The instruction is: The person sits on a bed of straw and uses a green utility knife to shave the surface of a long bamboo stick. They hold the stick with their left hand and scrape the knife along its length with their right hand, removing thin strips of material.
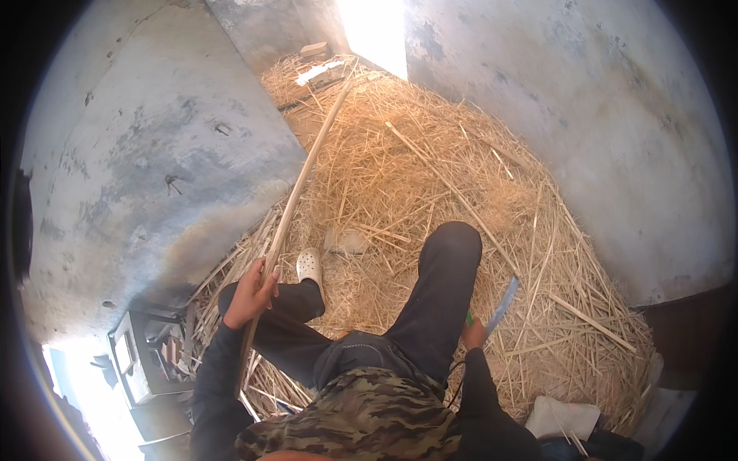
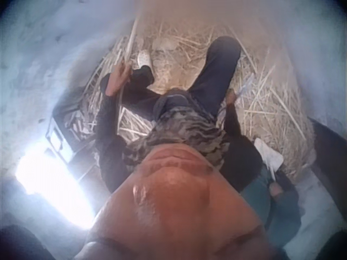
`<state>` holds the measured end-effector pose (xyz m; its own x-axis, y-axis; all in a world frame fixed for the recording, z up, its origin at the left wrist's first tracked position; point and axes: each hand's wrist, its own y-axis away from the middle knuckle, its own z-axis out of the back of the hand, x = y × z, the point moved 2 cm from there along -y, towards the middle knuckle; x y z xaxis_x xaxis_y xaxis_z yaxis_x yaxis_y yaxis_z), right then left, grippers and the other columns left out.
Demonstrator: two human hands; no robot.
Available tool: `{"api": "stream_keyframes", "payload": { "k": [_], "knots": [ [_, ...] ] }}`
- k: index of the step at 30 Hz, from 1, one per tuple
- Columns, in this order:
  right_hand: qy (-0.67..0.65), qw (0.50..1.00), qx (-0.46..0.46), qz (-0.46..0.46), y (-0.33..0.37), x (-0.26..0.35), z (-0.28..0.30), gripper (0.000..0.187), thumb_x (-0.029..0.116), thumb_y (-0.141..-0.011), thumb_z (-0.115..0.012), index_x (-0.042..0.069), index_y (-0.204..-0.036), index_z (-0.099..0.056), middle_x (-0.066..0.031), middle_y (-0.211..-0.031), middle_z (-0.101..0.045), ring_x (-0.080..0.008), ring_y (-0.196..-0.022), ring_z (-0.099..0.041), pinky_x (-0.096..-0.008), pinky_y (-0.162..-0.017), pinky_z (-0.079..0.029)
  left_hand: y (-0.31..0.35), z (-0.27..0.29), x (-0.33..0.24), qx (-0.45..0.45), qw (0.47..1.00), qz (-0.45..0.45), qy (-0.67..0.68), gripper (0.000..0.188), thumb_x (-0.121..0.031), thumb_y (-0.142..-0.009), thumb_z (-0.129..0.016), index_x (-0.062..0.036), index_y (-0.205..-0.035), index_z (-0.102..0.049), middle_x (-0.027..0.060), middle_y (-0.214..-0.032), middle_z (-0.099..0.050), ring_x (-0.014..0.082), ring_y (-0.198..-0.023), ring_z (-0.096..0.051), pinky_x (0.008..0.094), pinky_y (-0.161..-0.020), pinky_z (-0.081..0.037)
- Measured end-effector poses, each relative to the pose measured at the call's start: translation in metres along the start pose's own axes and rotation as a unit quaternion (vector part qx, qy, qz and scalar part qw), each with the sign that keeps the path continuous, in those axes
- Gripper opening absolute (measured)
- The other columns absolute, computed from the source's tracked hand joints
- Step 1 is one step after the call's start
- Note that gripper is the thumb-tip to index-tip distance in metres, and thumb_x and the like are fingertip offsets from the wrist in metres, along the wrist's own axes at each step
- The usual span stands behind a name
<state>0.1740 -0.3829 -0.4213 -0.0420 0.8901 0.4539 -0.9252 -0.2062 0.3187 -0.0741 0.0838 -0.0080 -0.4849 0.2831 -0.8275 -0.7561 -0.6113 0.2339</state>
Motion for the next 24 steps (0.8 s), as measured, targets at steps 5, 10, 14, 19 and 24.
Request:
{"api": "stream_keyframes", "payload": {
  "k": [5,10,14,19,24],
  "knots": [
    [0.044,0.979,0.18,0.085,0.04,-0.031,-0.036,0.03,0.03,-0.089,-0.062,0.0,-0.088,-0.063,-0.0222,-0.091,-0.068,-0.0419,-0.088,-0.066,-0.0469,-0.076,-0.051,-0.021,0.008,-0.002,-0.006,0.98,-0.091,-0.176,0.022,-0.02,-0.096,-0.058,-0.0014,-0.106,-0.052,0.0118,-0.062,-0.06,0.0267,-0.051,-0.06,0.0344,-0.048,-0.046],
    [-0.053,0.985,0.049,-0.155,0.054,-0.041,-0.013,0.035,0.032,-0.084,-0.069,0.0,-0.094,-0.062,-0.0218,-0.097,-0.068,-0.0379,-0.093,-0.066,-0.0485,-0.081,-0.051,-0.034,0.01,0.031,-0.078,0.924,-0.188,-0.325,0.032,-0.025,-0.09,-0.063,-0.0027,-0.113,-0.057,0.0215,-0.07,-0.062,0.044,-0.068,-0.061,0.0482,-0.061,-0.048],
    [-0.027,0.954,-0.083,-0.287,0.066,-0.038,-0.002,0.042,0.032,-0.077,-0.076,0.002,-0.102,-0.059,-0.0196,-0.114,-0.063,-0.0357,-0.107,-0.062,-0.0507,-0.087,-0.05,-0.039,0.03,0.058,-0.069,0.883,-0.172,-0.431,0.038,-0.027,-0.09,-0.062,-0.0038,-0.119,-0.055,0.0216,-0.073,-0.064,0.0429,-0.07,-0.062,0.0515,-0.062,-0.048],
    [0.038,0.947,-0.018,-0.318,0.07,-0.043,-0.006,0.046,0.027,-0.077,-0.074,0.005,-0.115,-0.057,-0.0177,-0.122,-0.059,-0.0377,-0.115,-0.057,-0.0522,-0.092,-0.049,-0.041,0.053,0.059,-0.005,0.854,-0.115,-0.508,0.031,-0.028,-0.092,-0.059,-0.0118,-0.117,-0.054,0.0189,-0.073,-0.064,0.041,-0.071,-0.063,0.0518,-0.063,-0.048],
    [-0.043,0.943,0.019,-0.33,0.055,-0.059,-0.025,0.048,0.019,-0.081,-0.064,0.003,-0.125,-0.053,-0.0224,-0.124,-0.06,-0.0389,-0.116,-0.058,-0.0485,-0.095,-0.047,-0.046,0.079,0.064,0.066,0.817,-0.081,-0.568,0.023,-0.03,-0.09,-0.061,-0.0148,-0.107,-0.058,0.0162,-0.073,-0.064,0.0398,-0.073,-0.063,0.0514,-0.064,-0.048]
  ]
}}
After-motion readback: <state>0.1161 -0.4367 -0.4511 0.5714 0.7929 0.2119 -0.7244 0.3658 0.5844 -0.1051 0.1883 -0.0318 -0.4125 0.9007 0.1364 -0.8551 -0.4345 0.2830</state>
